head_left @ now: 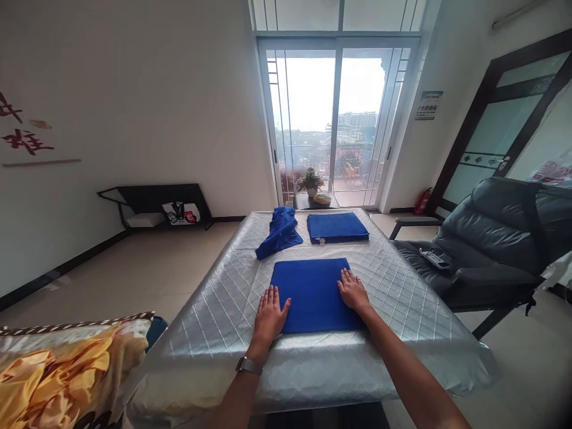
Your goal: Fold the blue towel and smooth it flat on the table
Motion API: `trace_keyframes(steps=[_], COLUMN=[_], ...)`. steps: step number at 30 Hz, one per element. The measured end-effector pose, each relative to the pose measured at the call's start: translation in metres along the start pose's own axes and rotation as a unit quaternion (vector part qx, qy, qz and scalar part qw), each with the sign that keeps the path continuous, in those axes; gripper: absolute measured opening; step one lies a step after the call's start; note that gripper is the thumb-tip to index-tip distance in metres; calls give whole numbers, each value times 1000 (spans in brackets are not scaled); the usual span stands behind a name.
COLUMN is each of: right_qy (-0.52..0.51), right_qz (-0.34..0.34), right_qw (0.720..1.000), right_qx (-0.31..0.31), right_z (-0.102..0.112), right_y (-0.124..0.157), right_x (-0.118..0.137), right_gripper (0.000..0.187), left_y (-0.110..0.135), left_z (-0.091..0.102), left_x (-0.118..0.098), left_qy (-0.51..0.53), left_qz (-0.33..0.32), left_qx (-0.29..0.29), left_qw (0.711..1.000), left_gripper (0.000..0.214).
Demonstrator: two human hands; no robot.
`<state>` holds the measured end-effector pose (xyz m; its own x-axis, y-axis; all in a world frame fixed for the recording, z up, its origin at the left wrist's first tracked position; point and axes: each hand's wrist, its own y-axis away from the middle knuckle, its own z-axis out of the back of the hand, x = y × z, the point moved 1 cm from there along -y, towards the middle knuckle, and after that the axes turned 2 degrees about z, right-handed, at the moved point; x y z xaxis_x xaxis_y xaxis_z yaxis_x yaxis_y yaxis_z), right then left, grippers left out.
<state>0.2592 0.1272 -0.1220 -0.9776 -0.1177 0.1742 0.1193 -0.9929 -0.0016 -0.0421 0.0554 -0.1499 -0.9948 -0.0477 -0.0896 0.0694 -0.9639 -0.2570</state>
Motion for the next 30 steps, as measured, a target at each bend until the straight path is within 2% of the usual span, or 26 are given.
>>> trace_keyframes(steps=[4, 7, 10, 14, 16, 18, 20, 22, 30], right_qy=[-10, -20, -23, -8, 2, 7, 5, -1, -15], right_qz=[-1, -1, 2, 15, 34, 45, 37, 21, 0], right_qw=[1000, 1000, 1000, 1000, 999, 999, 999, 1000, 1000], right_qx=[-12, -17, -19, -17, -14, -13, -16, -19, -18], right_z=[0, -1, -1, -1, -2, -3, -3, -2, 0], right_y=[1, 1, 1, 3, 4, 5, 4, 2, 0], right_x=[1, 1, 2, -3, -5, -7, -7, -4, 0], right_gripper=[65, 64, 64, 62, 60, 60, 59, 60, 62], left_y=[-5, -16, -29, -45, -50, -54, -57, -59, -74], left_z=[1, 9, 18, 19, 14, 6, -2, -7, -3], left_x=[1, -22, -75, -162, -192, -203, -198, -179, -52], left_qy=[-10, 11, 59, 112, 121, 123, 121, 114, 29], left_qz=[32, 25, -73, -230, -260, -253, -231, -199, -22], left_qx=[15, 2, -3, 32, 44, 50, 51, 49, 48], left_qw=[999, 1000, 996, 966, 957, 958, 964, 972, 998], left_gripper=[85, 84, 76, 66, 64, 63, 64, 67, 79])
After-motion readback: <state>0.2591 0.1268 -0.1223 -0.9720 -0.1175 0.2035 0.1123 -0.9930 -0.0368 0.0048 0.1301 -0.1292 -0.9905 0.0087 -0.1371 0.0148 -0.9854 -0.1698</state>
